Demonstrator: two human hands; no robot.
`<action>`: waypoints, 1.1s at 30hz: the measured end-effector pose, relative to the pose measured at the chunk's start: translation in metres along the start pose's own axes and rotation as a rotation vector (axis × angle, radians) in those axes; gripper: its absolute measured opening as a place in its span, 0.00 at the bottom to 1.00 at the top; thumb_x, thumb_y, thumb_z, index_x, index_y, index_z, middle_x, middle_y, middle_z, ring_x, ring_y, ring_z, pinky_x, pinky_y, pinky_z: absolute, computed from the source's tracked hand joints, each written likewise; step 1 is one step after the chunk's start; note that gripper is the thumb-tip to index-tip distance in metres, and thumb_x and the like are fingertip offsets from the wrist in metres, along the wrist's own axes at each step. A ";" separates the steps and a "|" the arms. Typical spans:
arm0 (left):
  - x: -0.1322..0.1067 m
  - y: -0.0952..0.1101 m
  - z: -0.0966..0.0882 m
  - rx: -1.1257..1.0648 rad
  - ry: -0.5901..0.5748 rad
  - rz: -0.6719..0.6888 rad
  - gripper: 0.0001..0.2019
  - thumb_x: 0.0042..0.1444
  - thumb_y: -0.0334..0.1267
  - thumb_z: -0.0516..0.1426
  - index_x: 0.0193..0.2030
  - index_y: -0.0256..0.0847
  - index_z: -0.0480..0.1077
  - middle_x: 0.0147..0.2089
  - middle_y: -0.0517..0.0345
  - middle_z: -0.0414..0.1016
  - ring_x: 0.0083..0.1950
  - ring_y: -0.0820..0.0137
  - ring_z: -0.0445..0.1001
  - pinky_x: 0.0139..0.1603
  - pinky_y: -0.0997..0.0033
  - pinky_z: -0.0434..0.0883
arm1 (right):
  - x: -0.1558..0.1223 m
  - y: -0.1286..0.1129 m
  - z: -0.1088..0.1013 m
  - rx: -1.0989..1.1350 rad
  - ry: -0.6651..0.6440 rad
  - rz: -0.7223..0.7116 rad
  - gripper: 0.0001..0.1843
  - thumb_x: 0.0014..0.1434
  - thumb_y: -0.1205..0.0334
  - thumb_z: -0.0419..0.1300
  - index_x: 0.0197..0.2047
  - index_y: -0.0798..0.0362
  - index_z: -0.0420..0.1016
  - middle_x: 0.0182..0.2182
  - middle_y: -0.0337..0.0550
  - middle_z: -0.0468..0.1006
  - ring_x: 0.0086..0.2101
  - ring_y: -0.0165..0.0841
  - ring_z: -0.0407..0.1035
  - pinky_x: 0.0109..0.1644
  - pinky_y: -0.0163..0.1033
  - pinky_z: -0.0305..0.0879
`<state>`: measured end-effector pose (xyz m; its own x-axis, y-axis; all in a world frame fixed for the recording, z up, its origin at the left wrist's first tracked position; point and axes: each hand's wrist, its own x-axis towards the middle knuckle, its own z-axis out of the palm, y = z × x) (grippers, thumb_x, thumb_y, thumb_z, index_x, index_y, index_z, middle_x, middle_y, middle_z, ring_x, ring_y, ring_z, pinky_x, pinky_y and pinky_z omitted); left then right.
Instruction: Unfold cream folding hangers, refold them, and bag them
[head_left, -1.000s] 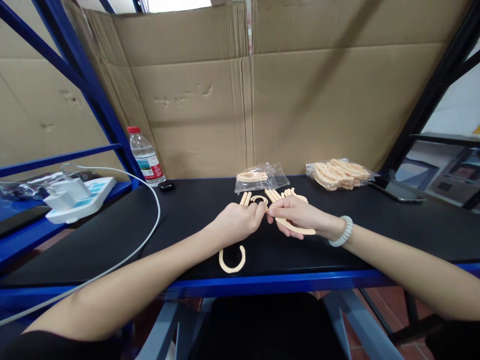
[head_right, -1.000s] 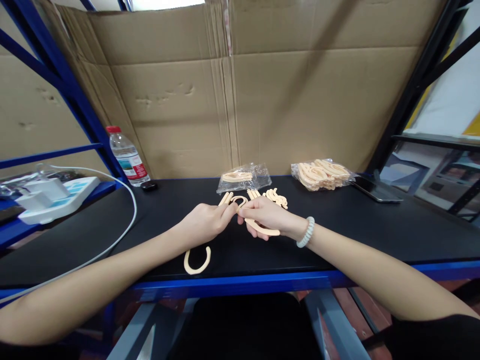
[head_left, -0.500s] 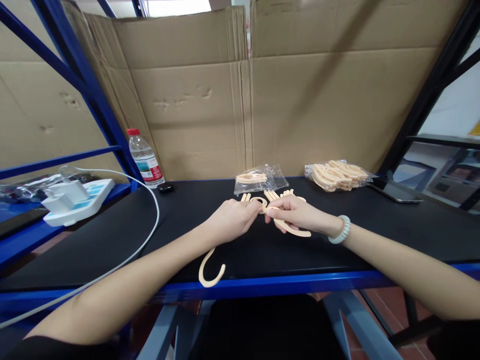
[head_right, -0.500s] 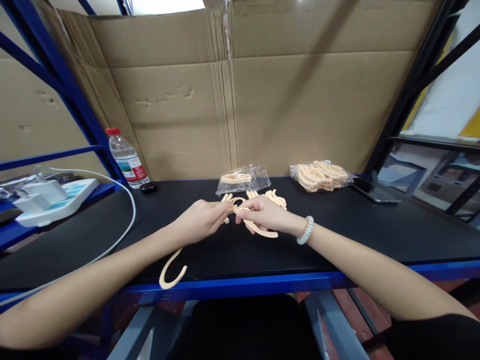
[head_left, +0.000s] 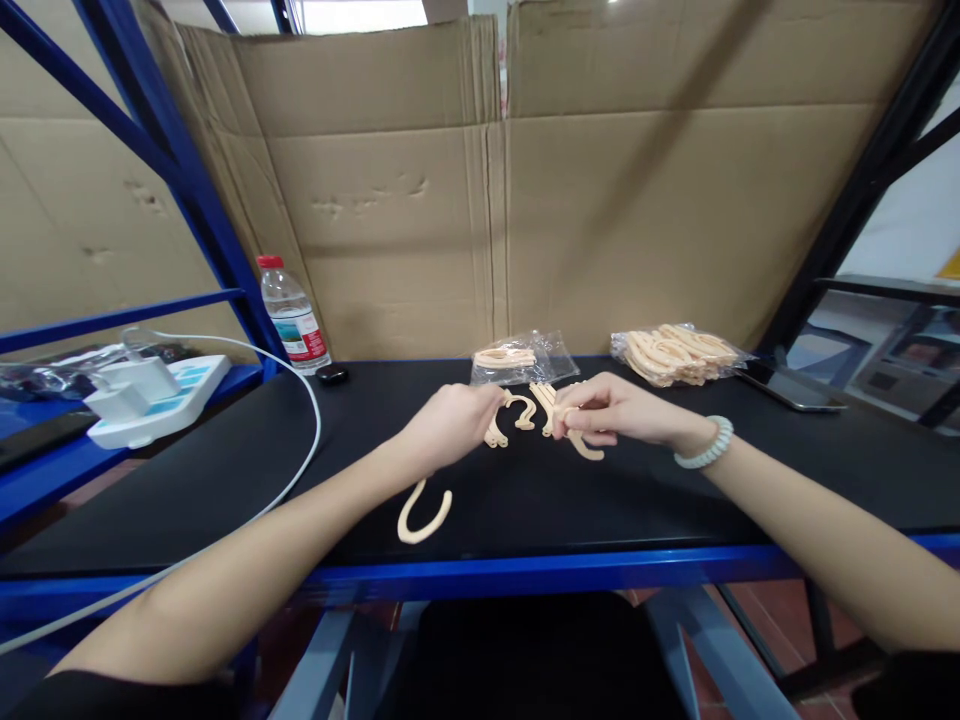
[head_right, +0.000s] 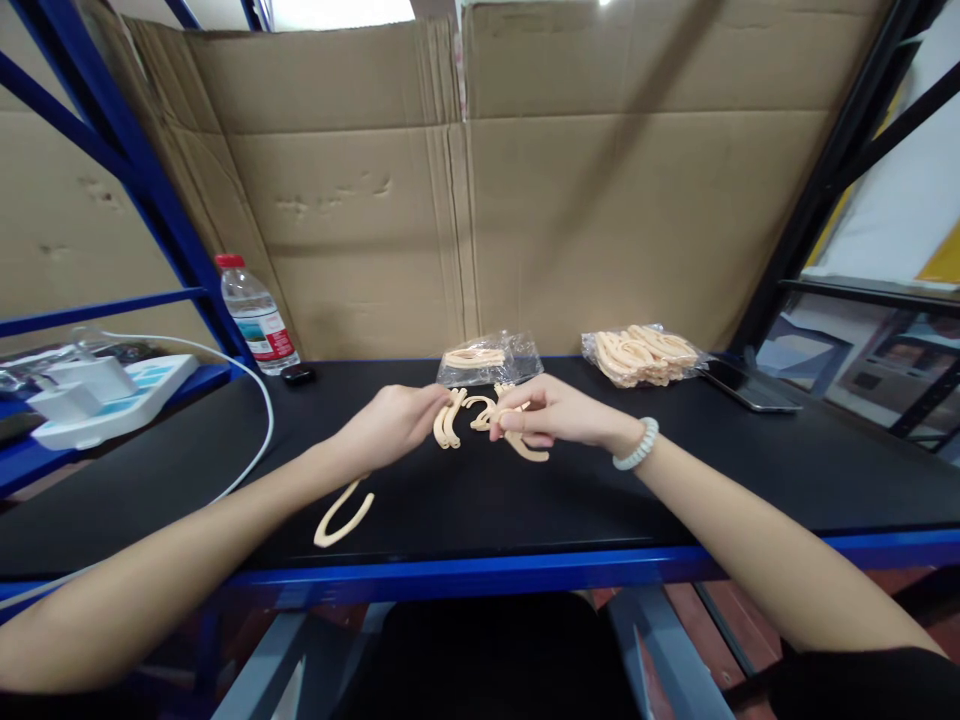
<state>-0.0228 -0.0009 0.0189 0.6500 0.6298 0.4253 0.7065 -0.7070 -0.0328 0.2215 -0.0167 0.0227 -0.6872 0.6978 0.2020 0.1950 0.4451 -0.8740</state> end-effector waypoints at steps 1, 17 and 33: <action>0.001 -0.005 -0.001 -0.013 0.041 -0.054 0.15 0.66 0.37 0.44 0.36 0.36 0.69 0.25 0.56 0.71 0.25 0.70 0.71 0.29 0.74 0.63 | -0.003 -0.002 -0.007 -0.006 0.062 -0.024 0.14 0.59 0.54 0.61 0.35 0.59 0.78 0.26 0.40 0.71 0.18 0.19 0.56 0.20 0.31 0.52; 0.003 -0.014 -0.007 -0.380 0.099 -0.320 0.15 0.63 0.43 0.47 0.33 0.38 0.69 0.18 0.62 0.70 0.17 0.76 0.66 0.24 0.77 0.62 | -0.005 0.052 -0.072 -0.748 0.273 0.010 0.08 0.53 0.63 0.60 0.33 0.53 0.81 0.33 0.45 0.74 0.33 0.32 0.70 0.38 0.40 0.67; 0.007 -0.013 0.001 -1.028 0.479 -0.396 0.13 0.59 0.46 0.56 0.39 0.40 0.57 0.26 0.59 0.74 0.23 0.71 0.75 0.20 0.76 0.73 | -0.001 -0.001 0.016 -0.665 0.672 -0.322 0.12 0.62 0.62 0.55 0.47 0.52 0.74 0.33 0.41 0.75 0.25 0.26 0.64 0.29 0.34 0.63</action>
<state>-0.0272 0.0131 0.0214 0.1137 0.8319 0.5432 0.1376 -0.5546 0.8206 0.2111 -0.0272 0.0164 -0.2774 0.5698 0.7735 0.5625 0.7490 -0.3501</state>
